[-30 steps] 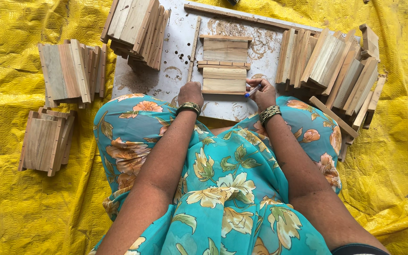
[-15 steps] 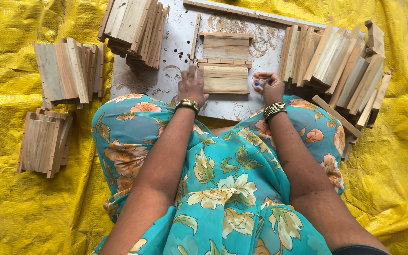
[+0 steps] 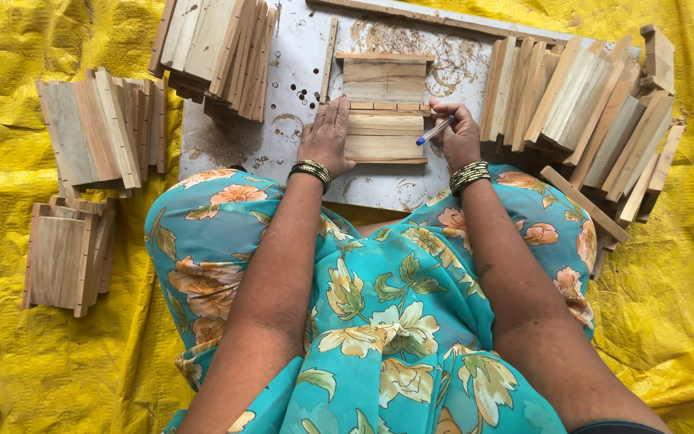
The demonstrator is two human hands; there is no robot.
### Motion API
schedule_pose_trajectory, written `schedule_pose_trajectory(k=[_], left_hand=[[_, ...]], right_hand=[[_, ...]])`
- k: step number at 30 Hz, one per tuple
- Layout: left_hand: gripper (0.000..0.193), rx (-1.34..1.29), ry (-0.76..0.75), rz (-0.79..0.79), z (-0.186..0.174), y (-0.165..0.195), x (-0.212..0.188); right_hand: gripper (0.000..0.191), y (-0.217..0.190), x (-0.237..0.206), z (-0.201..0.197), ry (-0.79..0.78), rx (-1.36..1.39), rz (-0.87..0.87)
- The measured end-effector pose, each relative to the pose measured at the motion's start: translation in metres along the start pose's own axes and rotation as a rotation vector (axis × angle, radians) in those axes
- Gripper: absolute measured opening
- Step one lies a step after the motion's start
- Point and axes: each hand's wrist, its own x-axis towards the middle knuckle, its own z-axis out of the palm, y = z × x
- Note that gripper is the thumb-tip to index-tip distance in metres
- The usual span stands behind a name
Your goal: The person sits on a tarp on the ground with stacks of small wooden box parts around them. They align wooden side panels on a work board, hold them in place, and draw marking lines on the wood with a pen, working through pieces one at a time and repositioning the panels between marks.
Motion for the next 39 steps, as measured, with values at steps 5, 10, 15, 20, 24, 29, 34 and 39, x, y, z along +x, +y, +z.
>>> schedule_pose_trajectory(k=[5, 10, 15, 20, 24, 29, 34, 39], left_hand=[[0.136, 0.033, -0.014, -0.029, 0.006, -0.001, -0.001], [0.137, 0.065, -0.032, -0.07, 0.01, 0.001, -0.004], [0.143, 0.112, -0.097, -0.104, 0.011, 0.002, -0.009], [0.138, 0.139, 0.054, 0.133, 0.03, 0.013, -0.007], [0.121, 0.167, 0.195, 0.422, 0.061, 0.042, 0.0], [0.113, 0.229, 0.144, 0.424, 0.079, 0.051, 0.007], [0.122, 0.201, 0.122, 0.418, 0.086, 0.055, 0.016], [0.123, 0.16, 0.093, 0.373, 0.094, 0.053, 0.02]], right_hand=[[0.013, 0.002, -0.001, -0.003, 0.045, -0.003, 0.069], [0.014, 0.005, -0.001, -0.005, -0.001, -0.025, 0.032], [0.012, 0.007, 0.001, -0.007, 0.019, -0.105, -0.177], [0.007, 0.009, -0.002, -0.015, 0.097, -0.192, -0.318], [0.023, 0.007, -0.003, -0.023, 0.078, 0.121, -0.204], [0.035, 0.015, -0.001, -0.026, 0.086, -0.184, -0.211], [0.015, 0.029, 0.008, -0.023, 0.083, -0.179, -0.101], [0.01, 0.039, 0.008, -0.028, 0.084, -0.347, -0.093]])
